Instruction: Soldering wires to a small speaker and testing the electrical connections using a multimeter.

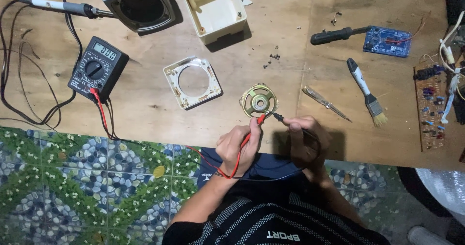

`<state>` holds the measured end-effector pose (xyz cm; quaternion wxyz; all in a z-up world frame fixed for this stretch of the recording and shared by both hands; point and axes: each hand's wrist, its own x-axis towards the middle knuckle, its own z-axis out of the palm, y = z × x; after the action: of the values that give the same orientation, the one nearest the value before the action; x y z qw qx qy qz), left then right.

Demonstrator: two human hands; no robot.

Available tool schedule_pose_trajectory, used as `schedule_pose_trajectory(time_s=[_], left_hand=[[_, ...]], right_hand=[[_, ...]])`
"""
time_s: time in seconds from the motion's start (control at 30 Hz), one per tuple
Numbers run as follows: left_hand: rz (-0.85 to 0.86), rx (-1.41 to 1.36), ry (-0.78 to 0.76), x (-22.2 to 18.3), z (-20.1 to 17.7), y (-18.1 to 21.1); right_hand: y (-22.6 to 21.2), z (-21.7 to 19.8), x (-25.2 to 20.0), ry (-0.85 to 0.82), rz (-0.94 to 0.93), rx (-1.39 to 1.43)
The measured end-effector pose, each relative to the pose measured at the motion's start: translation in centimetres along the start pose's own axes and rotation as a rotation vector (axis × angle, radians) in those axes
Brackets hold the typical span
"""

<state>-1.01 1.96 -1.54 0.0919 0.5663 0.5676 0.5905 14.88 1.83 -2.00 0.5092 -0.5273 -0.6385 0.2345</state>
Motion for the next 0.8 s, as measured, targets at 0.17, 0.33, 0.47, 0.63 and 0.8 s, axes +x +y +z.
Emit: schedule_pose_trajectory(time_s=[0.17, 0.33, 0.47, 0.63, 0.8], left_hand=[[-0.024, 0.006, -0.023, -0.1, -0.1, -0.2], [-0.041, -0.009, -0.019, -0.2, -0.2, -0.2], [-0.058, -0.023, -0.027, -0.2, -0.4, -0.3], [-0.077, -0.025, -0.007, -0.4, -0.4, -0.3], [-0.071, -0.034, -0.021, -0.1, -0.4, -0.3]], right_hand=[[-1.0, -0.1, 0.7, -0.023, 0.016, 0.012], [-0.1, -0.1, -0.1, -0.023, 0.020, -0.044], [0.1, -0.2, 0.0, -0.027, 0.013, -0.048], [-0.2, -0.2, 0.1, -0.015, 0.008, -0.060], [0.1, 0.0, 0.0, 0.005, 0.007, -0.006]])
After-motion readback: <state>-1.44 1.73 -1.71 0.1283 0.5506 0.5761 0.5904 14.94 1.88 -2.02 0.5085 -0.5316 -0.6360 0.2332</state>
